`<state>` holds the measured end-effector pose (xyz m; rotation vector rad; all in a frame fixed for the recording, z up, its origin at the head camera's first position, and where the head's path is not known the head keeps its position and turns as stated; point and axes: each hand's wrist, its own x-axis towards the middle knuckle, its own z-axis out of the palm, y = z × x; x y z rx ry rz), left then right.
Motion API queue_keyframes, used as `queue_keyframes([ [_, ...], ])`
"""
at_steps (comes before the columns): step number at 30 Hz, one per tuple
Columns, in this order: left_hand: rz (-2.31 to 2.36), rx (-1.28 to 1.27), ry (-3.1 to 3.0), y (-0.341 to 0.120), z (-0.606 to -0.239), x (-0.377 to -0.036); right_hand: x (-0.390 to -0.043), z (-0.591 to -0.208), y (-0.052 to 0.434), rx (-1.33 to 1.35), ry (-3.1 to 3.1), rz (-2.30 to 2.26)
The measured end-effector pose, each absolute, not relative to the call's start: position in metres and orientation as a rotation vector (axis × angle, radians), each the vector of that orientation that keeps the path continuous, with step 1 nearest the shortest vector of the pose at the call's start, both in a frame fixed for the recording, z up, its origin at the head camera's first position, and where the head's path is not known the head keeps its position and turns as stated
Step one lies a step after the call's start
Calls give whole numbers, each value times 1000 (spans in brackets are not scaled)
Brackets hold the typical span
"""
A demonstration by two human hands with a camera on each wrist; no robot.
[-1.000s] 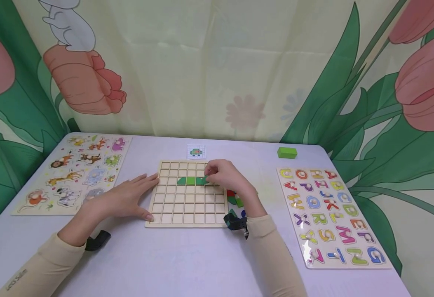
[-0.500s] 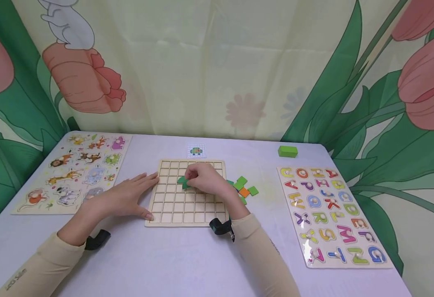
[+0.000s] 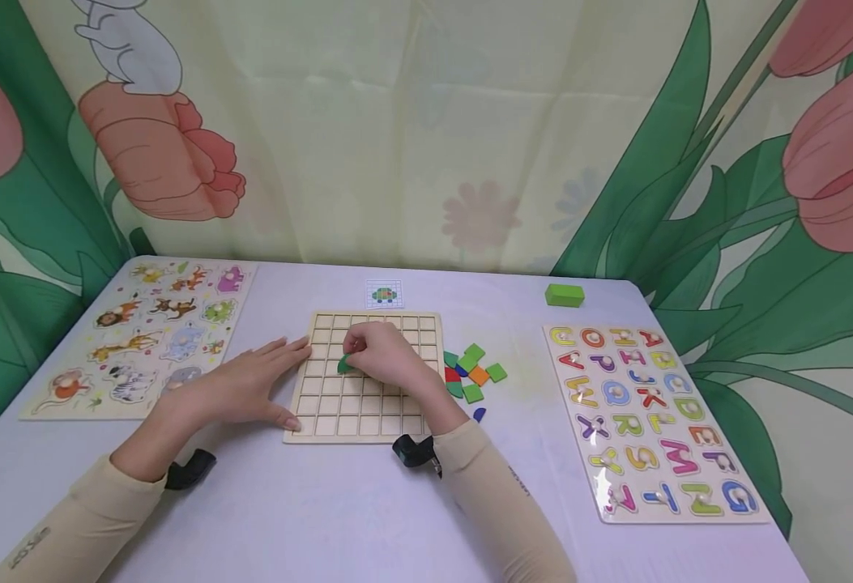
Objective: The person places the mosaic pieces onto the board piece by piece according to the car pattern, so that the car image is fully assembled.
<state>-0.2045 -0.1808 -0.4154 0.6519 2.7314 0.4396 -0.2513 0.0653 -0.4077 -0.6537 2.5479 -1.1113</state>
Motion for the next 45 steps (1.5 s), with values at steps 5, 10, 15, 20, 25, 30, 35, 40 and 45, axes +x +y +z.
queue_keyframes([
  [5, 450, 652, 2733, -181, -413, -203, -251, -410, 59, -683, 2564, -1096],
  [10, 455, 647, 2733, -180, -413, -202, -250, -411, 54, -697, 2595, -1070],
  [15, 446, 637, 2730, -179, -414, -203, -248, -412, 51, -685, 2650, -1024],
  [20, 437, 629, 2734, -179, -414, -204, -246, -414, 47, -658, 2706, -977],
  [25, 439, 628, 2735, -179, -414, -204, -245, -414, 45, -638, 2733, -937],
  [30, 449, 644, 2735, -179, -414, -203, -243, -414, 43, -630, 2749, -894],
  [35, 459, 654, 2739, -180, -413, -202, -241, -414, 43, -632, 2759, -866],
  [40, 452, 656, 2742, -180, -413, -201, -240, -413, 42, -624, 2762, -870],
  [45, 446, 658, 2745, -180, -413, -201, -239, -412, 42, -630, 2759, -867],
])
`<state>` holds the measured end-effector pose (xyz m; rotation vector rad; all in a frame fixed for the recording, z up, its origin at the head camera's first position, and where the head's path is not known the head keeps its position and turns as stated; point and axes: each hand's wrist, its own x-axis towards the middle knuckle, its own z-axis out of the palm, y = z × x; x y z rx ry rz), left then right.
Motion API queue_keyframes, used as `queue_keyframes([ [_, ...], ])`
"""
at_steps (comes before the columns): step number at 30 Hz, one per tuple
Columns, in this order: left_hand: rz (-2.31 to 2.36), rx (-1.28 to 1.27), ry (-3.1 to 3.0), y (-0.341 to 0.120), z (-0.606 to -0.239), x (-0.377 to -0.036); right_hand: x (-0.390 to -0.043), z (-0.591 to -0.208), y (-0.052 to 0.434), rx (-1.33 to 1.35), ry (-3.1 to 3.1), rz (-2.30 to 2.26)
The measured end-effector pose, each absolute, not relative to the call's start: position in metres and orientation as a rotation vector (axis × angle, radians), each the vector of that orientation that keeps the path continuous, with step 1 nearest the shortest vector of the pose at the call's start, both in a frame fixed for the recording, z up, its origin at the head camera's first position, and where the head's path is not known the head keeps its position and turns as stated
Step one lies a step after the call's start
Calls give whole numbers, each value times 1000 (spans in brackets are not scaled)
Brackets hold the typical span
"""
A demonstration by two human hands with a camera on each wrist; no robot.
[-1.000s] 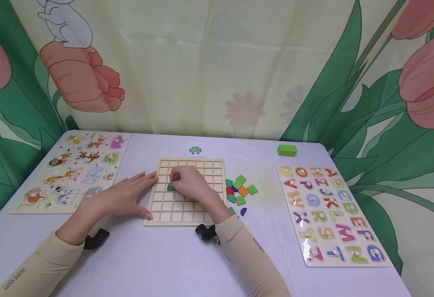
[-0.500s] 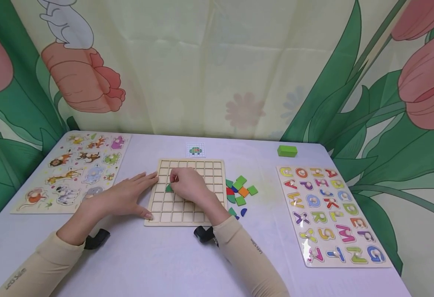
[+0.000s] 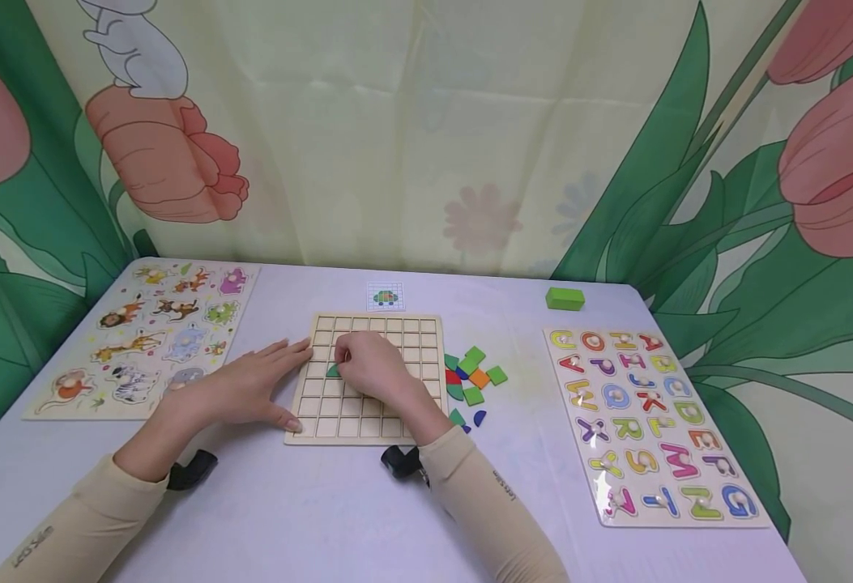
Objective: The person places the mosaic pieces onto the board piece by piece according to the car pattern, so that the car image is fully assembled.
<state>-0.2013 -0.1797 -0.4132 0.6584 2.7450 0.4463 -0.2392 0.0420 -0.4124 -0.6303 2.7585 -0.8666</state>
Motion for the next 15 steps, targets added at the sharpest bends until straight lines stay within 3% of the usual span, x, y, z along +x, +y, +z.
queue_keyframes([
  [15, 437, 652, 2743, -179, -413, -202, -238, -412, 43, -686, 2766, -802],
])
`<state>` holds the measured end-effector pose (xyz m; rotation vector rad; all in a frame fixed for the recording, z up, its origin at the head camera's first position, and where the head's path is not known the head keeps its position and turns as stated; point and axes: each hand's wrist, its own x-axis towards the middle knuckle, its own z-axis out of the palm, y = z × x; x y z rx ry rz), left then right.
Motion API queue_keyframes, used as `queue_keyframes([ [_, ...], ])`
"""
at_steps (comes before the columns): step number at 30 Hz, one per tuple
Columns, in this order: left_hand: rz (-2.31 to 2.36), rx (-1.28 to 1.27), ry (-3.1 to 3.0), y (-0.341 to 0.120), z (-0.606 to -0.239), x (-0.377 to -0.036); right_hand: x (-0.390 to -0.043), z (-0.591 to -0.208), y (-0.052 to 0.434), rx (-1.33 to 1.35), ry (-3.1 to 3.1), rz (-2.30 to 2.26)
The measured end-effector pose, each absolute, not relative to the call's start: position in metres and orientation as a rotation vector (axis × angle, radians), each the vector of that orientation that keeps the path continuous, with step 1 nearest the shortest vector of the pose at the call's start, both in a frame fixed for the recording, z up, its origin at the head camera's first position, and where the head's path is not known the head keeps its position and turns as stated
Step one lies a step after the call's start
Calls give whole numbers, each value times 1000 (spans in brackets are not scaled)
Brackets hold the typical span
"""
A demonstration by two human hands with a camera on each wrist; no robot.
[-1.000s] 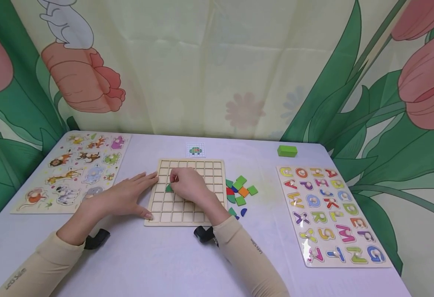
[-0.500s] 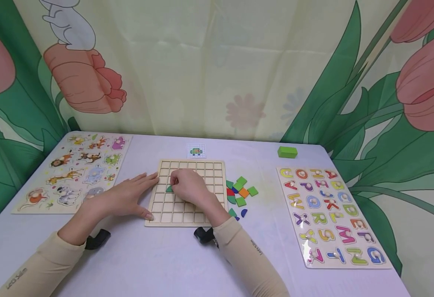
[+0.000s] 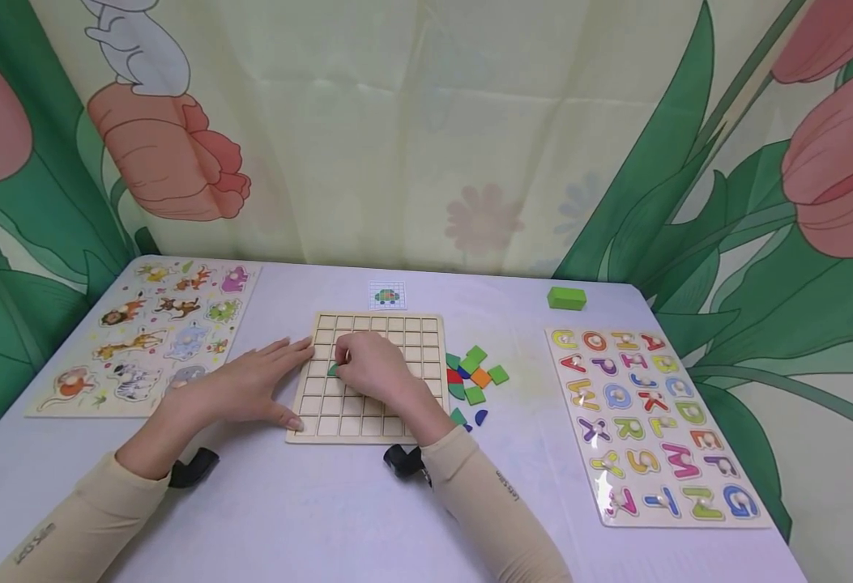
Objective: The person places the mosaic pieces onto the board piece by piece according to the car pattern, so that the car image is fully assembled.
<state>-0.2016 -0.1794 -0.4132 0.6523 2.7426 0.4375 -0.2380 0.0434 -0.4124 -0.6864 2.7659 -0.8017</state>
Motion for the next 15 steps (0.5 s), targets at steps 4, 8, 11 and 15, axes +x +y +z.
queue_keyframes([
  [4, 441, 648, 2733, -179, -413, -202, -238, -410, 49, -690, 2727, -853],
  [8, 443, 651, 2732, -179, -412, -202, -240, -408, 59, -707, 2696, -885],
  [11, 439, 649, 2734, -179, -411, -202, -242, -406, 66, -719, 2666, -909],
  [15, 442, 639, 2733, -178, -411, -201, -243, -403, 78, -691, 2612, -959],
])
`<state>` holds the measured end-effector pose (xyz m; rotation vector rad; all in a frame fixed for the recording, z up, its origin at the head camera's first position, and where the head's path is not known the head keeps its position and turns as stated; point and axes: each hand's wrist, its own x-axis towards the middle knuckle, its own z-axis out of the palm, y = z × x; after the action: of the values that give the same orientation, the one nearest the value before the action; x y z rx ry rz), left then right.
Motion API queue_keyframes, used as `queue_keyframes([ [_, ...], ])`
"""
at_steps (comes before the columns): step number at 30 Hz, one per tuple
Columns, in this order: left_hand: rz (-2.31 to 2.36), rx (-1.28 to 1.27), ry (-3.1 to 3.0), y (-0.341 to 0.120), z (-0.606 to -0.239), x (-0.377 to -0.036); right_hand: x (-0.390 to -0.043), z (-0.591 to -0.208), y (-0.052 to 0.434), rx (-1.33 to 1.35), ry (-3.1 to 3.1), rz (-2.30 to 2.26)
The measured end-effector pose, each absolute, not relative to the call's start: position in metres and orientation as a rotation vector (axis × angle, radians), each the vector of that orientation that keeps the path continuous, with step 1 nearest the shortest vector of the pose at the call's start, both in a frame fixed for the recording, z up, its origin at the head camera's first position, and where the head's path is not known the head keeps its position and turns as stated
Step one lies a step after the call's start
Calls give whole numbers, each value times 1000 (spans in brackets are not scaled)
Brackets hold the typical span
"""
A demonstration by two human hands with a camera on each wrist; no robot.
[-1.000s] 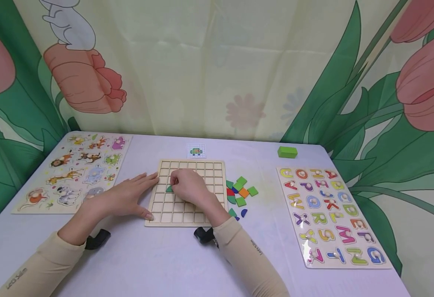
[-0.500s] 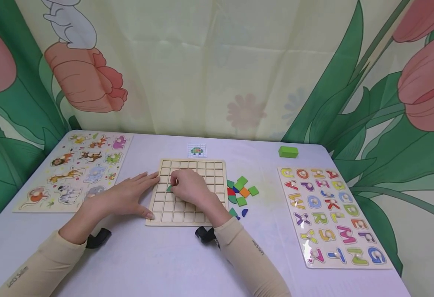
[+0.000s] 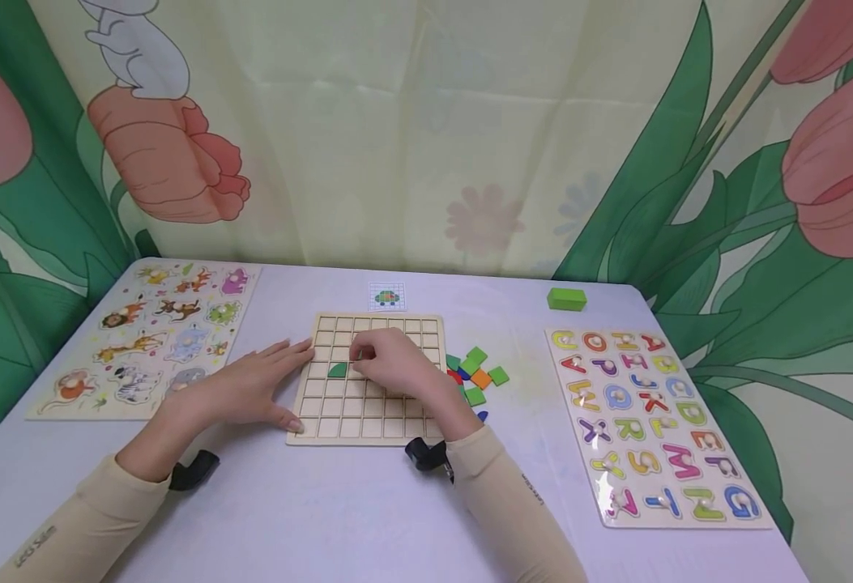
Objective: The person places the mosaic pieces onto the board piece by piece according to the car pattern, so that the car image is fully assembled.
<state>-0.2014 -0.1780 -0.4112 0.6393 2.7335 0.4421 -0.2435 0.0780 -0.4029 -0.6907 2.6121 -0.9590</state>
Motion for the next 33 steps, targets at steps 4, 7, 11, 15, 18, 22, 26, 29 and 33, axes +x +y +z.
queue_keyframes([
  [4, 437, 637, 2737, -177, -412, -201, -246, -399, 91, -657, 2593, -997],
  [7, 430, 635, 2743, -178, -412, -201, -250, -397, 102, -649, 2606, -998],
  [11, 437, 642, 2747, -178, -412, -201, -255, -393, 118, -606, 2621, -975],
  [15, 441, 652, 2748, -179, -414, -201, -257, -387, 133, -544, 2622, -966],
  [18, 435, 653, 2748, -179, -416, -201, -258, -382, 144, -507, 2633, -970],
  [22, 430, 648, 2749, -179, -416, -202, -260, -376, 158, -450, 2672, -966],
  [26, 432, 648, 2750, -179, -416, -202, -262, -374, 173, -398, 2710, -932],
  [29, 431, 656, 2751, -180, -416, -202, -265, -376, 184, -377, 2727, -893],
  [33, 427, 662, 2754, -180, -416, -202, -268, -379, 198, -343, 2728, -840],
])
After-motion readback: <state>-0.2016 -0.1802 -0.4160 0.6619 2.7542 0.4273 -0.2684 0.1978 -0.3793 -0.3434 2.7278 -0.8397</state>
